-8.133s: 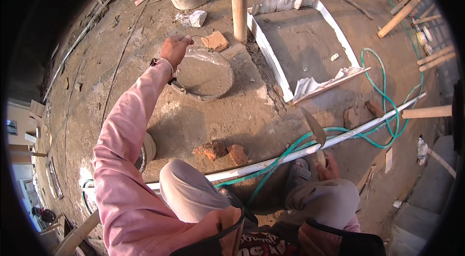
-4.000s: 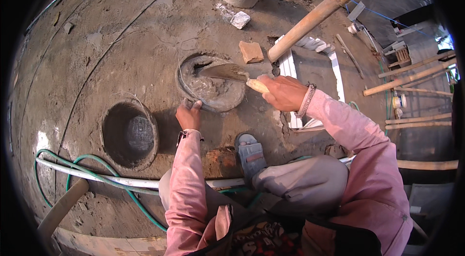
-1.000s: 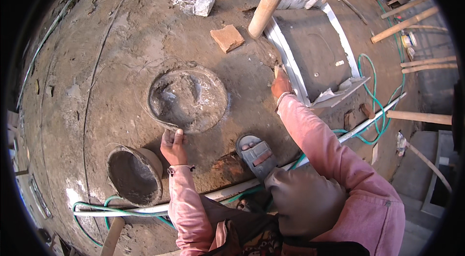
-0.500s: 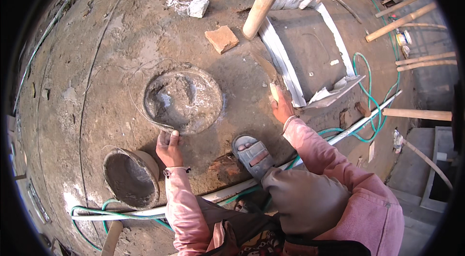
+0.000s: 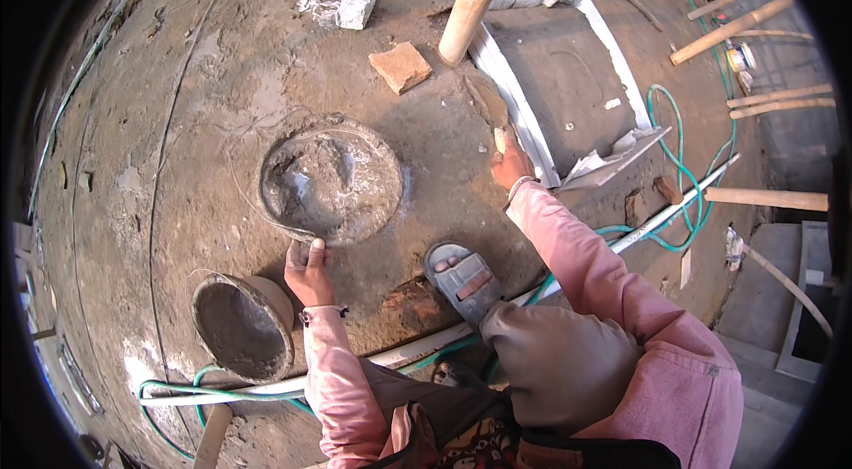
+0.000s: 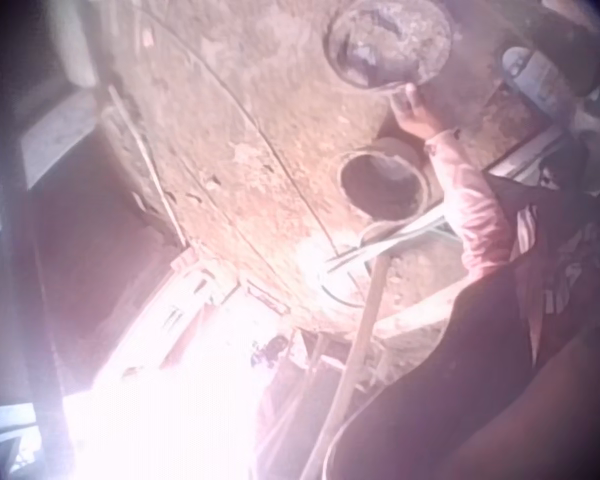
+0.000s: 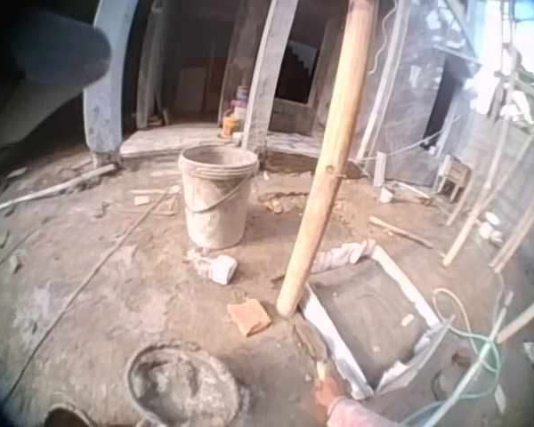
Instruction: The person mixes mortar in a bucket using a trowel and applies it to a brick on a construction site.
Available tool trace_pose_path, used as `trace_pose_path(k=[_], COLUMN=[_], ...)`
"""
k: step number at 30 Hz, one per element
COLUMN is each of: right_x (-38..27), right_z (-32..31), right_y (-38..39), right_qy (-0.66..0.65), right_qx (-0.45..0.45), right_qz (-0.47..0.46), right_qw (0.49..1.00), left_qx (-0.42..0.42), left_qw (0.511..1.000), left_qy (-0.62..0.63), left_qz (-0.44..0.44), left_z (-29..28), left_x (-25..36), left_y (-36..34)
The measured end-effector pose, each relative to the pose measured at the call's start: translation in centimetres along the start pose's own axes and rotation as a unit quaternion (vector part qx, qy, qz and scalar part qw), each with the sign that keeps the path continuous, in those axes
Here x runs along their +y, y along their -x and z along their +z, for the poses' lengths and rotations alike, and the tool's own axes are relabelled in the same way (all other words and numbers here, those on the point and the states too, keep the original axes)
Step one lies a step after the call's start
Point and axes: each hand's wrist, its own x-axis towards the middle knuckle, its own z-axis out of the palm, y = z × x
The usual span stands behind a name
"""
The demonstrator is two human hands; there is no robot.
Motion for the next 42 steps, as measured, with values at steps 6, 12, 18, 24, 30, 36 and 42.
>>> trace_pose_path(k=[6, 12, 18, 24, 30, 36, 42], right_x=[2.3, 0.6, 1.5, 2.5, 3.9, 3.3, -2.1], right_z=[0.8, -0.2, -0.2, -1.0, 0.6, 1.6, -5.3], right_y=[-0.4, 0.1, -2.6, 3.5, 2.1, 2.8, 6.2], right_qy=[-0.040, -0.024, 0.079, 0.023, 0.005, -0.017, -0.189], right_qx=[0.072, 0.110, 0.035, -0.012, 0.069, 0.012, 0.038], right_qz=[-0.040, -0.042, 0.014, -0.009, -0.064, -0.027, -0.222], right_qw=[0.996, 0.993, 0.996, 1.000, 0.996, 0.999, 0.956], left_qx=[0.014, 0.011, 0.001, 0.020, 0.021, 0.031, 0.030], left_qw=[1.000, 1.000, 1.000, 1.000, 1.000, 0.998, 0.999], left_qy=[0.012, 0.018, 0.020, 0.013, 0.016, 0.053, 0.044], left_qz=[0.001, -0.001, -0.001, 0.003, -0.007, -0.017, -0.011], left_z=[0.4, -0.1, 0.8, -0.6, 0.9, 0.9, -0.3], left_x=[0.0, 0.0, -0.1, -0.5, -0.3, -0.3, -0.7], left_y=[0.2, 0.2, 0.4, 0.1, 0.3, 0.4, 0.2])
